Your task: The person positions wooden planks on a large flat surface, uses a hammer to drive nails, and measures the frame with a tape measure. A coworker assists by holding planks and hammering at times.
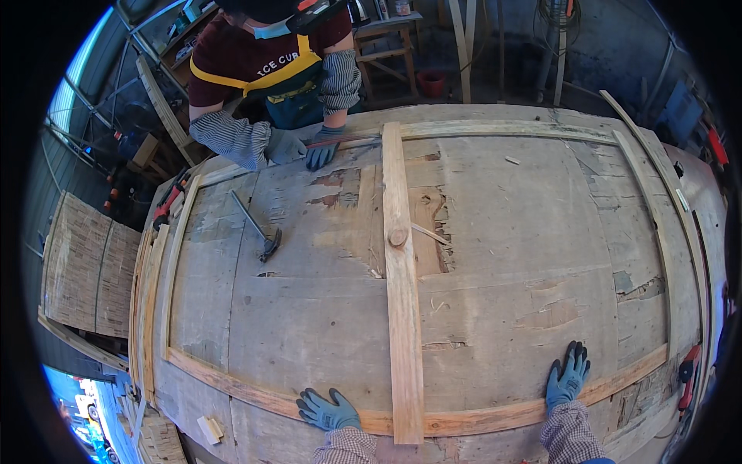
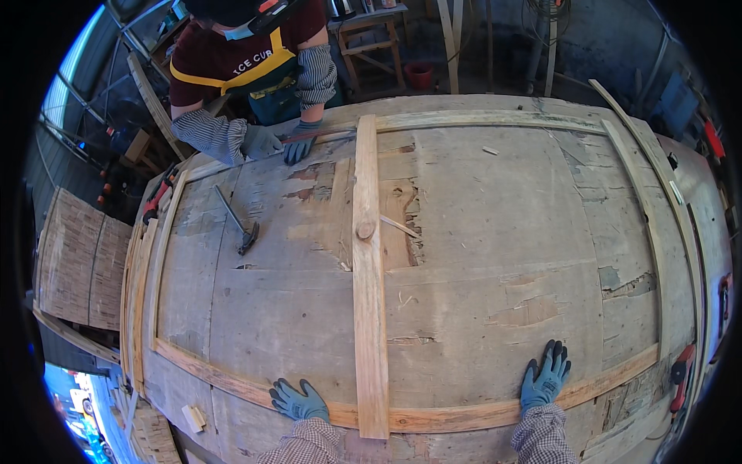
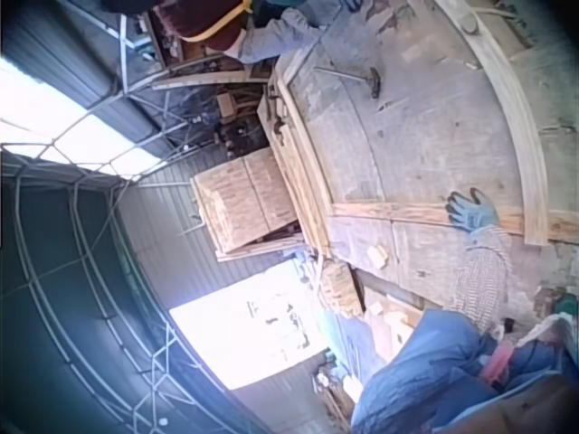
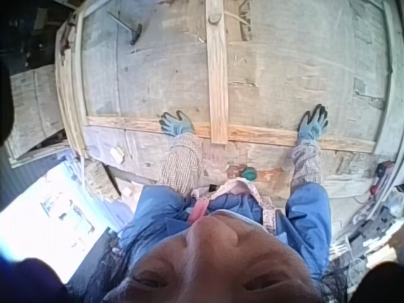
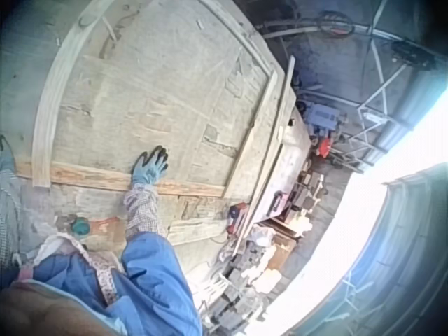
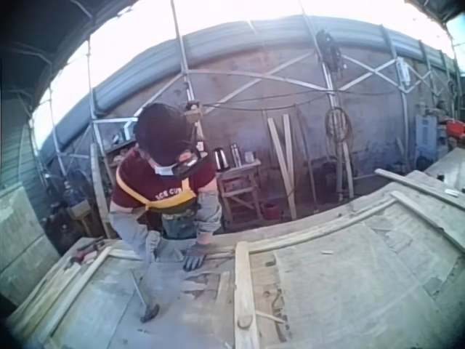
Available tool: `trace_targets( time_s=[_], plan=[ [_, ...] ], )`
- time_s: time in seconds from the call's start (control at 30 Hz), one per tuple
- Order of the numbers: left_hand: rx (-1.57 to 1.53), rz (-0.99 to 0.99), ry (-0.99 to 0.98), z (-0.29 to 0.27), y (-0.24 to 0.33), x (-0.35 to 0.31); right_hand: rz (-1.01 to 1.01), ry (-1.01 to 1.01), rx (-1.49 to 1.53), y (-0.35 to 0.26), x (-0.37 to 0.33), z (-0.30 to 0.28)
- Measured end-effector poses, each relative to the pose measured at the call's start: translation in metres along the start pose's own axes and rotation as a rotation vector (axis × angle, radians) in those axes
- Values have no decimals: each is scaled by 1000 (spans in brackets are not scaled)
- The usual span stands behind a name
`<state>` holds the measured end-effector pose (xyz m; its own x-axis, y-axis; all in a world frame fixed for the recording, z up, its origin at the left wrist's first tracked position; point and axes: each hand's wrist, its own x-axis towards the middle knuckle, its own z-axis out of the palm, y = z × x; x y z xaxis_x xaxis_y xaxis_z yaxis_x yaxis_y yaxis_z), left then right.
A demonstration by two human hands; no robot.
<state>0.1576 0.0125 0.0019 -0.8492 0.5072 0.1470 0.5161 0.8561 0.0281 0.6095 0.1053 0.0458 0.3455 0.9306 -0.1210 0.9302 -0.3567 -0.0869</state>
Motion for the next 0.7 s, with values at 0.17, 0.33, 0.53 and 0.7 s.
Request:
trace_targets(
  time_s=[0.17, 0.33, 0.53, 0.7],
  plan=[
    [1, -2, -6, 0, 0, 0, 2, -6, 5, -1, 0, -1],
    [-9, -14, -20, -2, 1, 1, -4, 8, 0, 1, 0, 1],
    [8, -24, -50, -3, 2, 1, -2, 14, 6, 0, 0, 1],
    [12, -17, -40, -2, 2, 1, 8, 7, -17, -1, -1, 0]
  ],
)
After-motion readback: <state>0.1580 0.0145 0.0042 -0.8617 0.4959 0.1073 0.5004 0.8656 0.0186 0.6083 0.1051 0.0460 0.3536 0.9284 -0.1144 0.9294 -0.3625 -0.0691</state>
